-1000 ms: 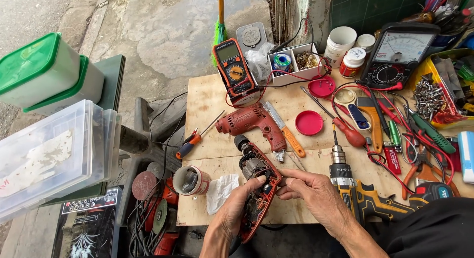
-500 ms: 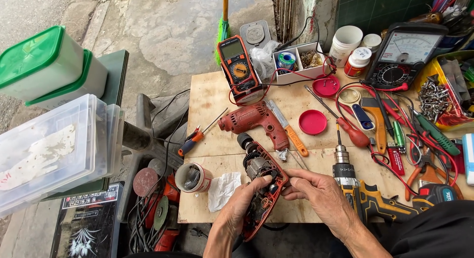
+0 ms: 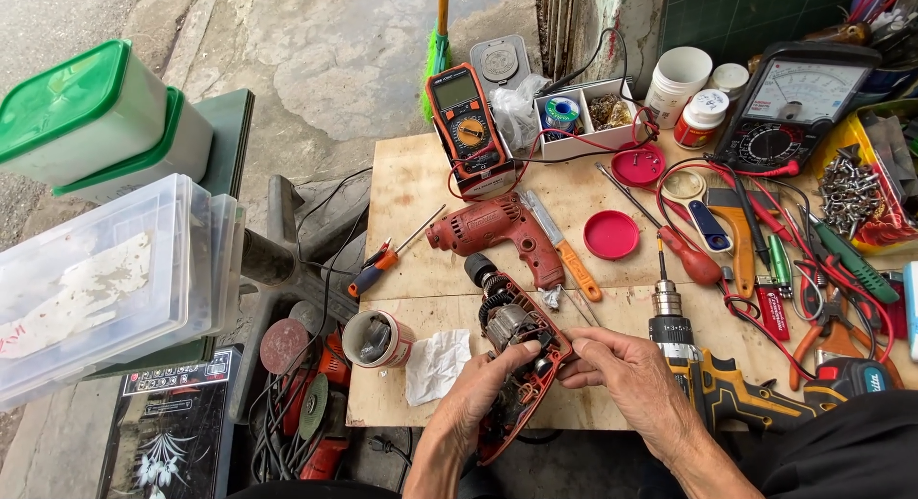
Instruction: Disassembling and inspecting the internal components of a power drill for repair on a workbench.
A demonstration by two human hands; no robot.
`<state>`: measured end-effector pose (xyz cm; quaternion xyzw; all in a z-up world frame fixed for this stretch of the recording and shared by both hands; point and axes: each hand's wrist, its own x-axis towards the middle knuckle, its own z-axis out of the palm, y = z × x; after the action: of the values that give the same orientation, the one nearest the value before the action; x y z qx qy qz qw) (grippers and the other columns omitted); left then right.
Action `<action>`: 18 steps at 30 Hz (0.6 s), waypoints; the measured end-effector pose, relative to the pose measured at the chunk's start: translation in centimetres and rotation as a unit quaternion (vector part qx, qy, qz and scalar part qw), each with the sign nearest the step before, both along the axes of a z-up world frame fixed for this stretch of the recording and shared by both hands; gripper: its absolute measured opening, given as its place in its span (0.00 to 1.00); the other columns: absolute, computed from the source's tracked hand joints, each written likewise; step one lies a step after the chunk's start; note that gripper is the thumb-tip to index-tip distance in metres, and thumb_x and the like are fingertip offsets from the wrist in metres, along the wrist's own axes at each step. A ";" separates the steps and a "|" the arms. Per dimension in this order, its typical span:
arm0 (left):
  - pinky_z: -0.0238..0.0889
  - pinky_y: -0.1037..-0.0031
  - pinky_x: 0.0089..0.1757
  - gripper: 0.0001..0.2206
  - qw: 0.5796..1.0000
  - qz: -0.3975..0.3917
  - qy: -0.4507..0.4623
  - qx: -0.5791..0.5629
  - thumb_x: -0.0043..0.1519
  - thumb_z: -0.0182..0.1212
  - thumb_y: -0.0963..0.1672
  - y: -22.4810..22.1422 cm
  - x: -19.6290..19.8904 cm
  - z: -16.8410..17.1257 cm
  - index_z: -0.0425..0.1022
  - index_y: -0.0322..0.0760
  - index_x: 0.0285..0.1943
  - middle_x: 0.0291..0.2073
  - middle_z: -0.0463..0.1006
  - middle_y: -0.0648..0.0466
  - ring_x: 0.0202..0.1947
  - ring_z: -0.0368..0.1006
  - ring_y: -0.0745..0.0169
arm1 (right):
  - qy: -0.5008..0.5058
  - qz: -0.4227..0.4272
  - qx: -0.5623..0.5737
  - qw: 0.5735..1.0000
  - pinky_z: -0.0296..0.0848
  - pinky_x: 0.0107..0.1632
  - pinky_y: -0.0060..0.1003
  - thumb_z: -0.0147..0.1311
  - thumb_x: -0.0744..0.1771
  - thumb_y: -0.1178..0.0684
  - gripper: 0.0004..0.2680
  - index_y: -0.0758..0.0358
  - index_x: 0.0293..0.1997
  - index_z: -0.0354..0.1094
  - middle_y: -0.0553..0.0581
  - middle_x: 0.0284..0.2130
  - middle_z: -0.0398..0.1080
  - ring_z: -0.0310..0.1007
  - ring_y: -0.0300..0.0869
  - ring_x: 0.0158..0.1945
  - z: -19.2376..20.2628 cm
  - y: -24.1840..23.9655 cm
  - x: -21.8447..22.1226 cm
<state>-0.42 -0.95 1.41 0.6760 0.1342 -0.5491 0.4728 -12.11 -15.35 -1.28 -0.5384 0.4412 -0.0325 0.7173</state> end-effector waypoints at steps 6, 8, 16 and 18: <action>0.70 0.73 0.41 0.21 1.000 -0.019 -0.020 0.002 0.60 0.70 0.55 -0.1 -0.3 -0.4 0.87 0.38 0.51 0.38 0.88 0.51 0.35 0.79 0.61 | 0.019 -0.006 -0.008 1.000 0.87 0.47 0.46 0.56 0.71 0.54 0.14 0.80 0.47 0.86 0.72 0.38 0.87 0.85 0.56 0.38 -0.2 -0.1 0.0; 0.68 0.73 0.41 0.22 0.999 -0.032 -0.021 0.005 0.60 0.70 0.57 0.0 -0.3 -0.4 0.86 0.39 0.50 0.38 0.87 0.52 0.36 0.78 0.62 | 0.026 -0.005 -0.012 1.000 0.87 0.47 0.46 0.56 0.71 0.53 0.15 0.79 0.48 0.86 0.72 0.39 0.87 0.86 0.56 0.39 0.1 -0.1 0.1; 0.70 0.72 0.46 0.22 0.999 -0.022 0.017 -0.043 0.64 0.63 0.55 0.6 -0.5 -2.0 0.86 0.40 0.56 0.45 0.89 0.52 0.42 0.81 0.61 | 0.064 -0.015 -0.014 0.998 0.86 0.48 0.46 0.59 0.71 0.51 0.15 0.76 0.55 0.85 0.71 0.43 0.87 0.85 0.57 0.40 0.7 -0.3 0.1; 0.66 0.72 0.31 0.17 0.994 -0.012 0.063 -0.086 0.62 0.58 0.52 1.0 -0.5 -4.0 0.82 0.39 0.46 0.32 0.84 0.54 0.26 0.74 0.63 | 0.086 -0.012 -0.032 0.996 0.84 0.48 0.43 0.57 0.71 0.50 0.16 0.75 0.56 0.85 0.67 0.48 0.87 0.84 0.54 0.40 1.1 -0.3 0.2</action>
<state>-0.92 0.01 -2.64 0.5987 0.1077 -0.6053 0.5134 -11.89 -15.65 -0.19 -0.5565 0.5059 -0.0086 0.6590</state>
